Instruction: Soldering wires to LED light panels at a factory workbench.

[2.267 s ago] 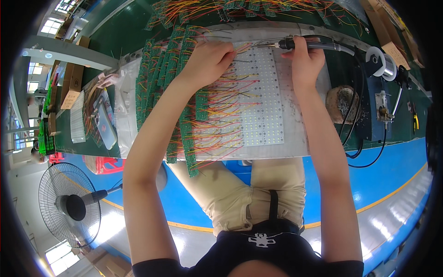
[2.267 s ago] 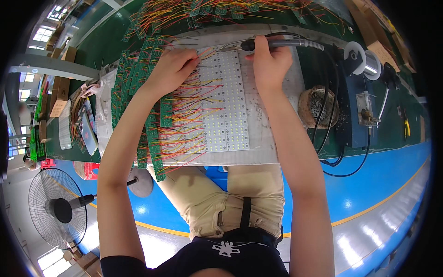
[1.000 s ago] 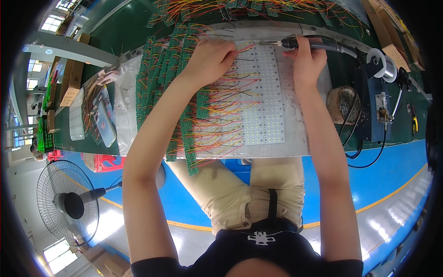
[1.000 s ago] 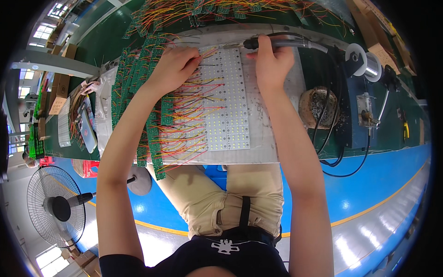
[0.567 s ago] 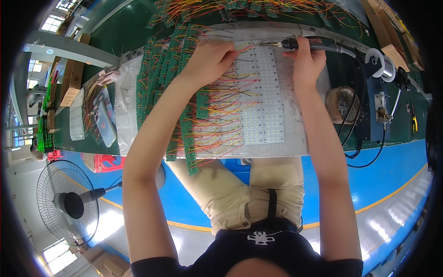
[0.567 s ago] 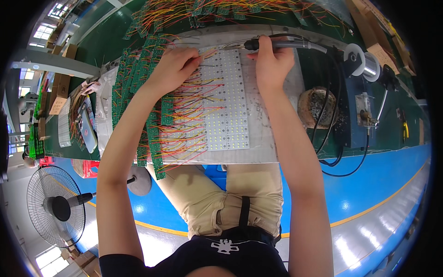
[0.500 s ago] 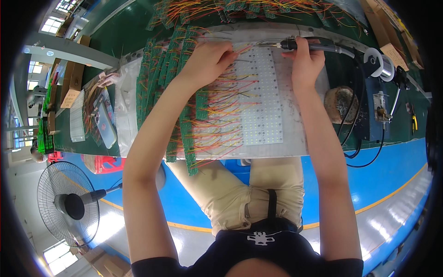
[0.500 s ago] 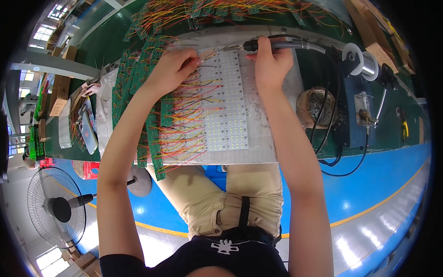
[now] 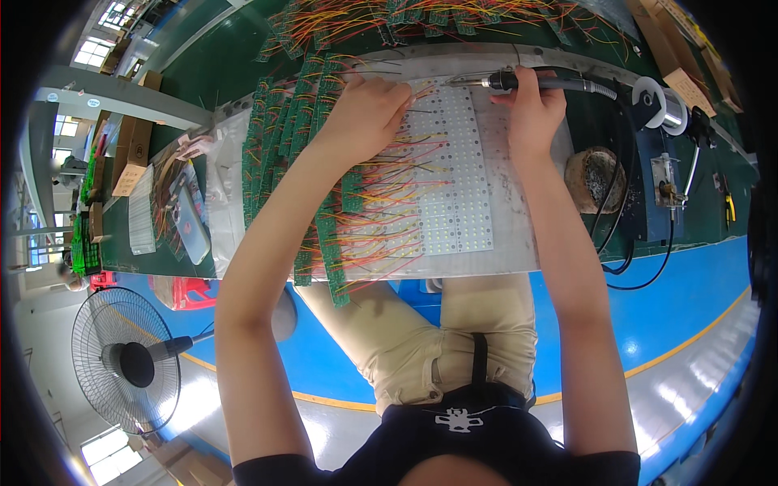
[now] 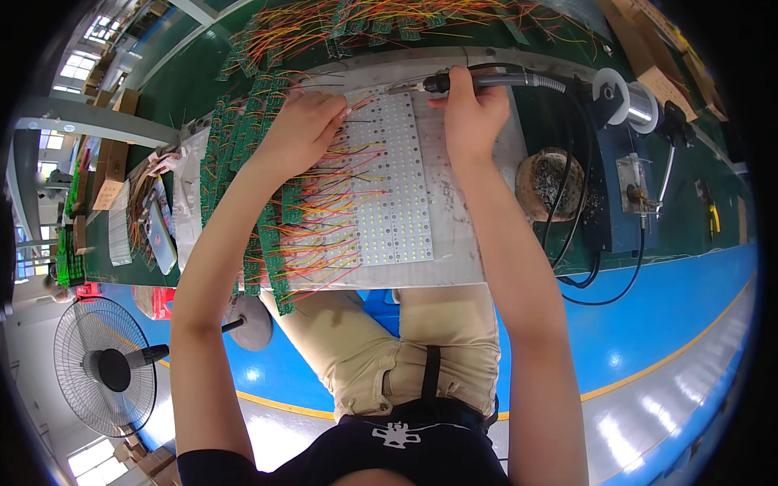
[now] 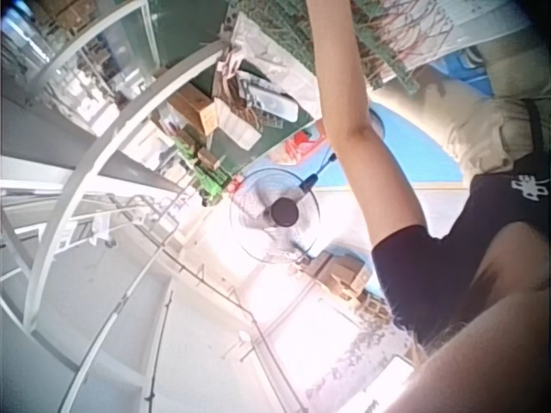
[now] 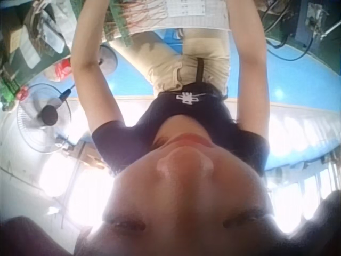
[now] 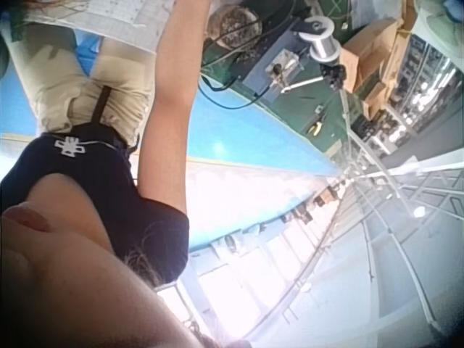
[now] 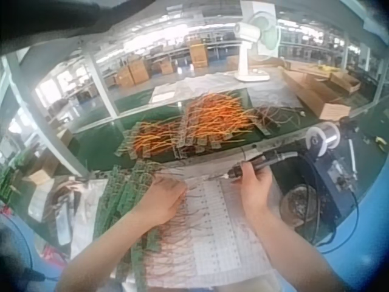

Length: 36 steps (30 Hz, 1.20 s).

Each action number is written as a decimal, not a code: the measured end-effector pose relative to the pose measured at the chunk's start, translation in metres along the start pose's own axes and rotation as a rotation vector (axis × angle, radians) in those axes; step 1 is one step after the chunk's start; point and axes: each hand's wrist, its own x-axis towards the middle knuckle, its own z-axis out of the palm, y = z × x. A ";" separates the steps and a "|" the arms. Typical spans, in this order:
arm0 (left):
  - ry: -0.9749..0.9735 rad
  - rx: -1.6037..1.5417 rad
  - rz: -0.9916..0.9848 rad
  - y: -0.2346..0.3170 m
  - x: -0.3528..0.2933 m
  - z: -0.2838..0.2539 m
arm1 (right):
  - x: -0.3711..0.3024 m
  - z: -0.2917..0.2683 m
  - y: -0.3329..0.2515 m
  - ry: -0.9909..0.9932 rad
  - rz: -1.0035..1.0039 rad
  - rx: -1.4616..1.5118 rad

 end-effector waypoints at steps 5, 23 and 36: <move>-0.037 0.040 -0.012 0.001 0.000 0.005 | 0.002 -0.005 0.003 0.008 0.001 0.037; -0.027 0.070 0.009 -0.001 -0.001 0.010 | 0.000 -0.002 0.005 -0.004 0.032 -0.011; -0.028 0.100 -0.003 0.001 -0.002 0.011 | 0.001 -0.003 0.007 -0.029 0.043 -0.022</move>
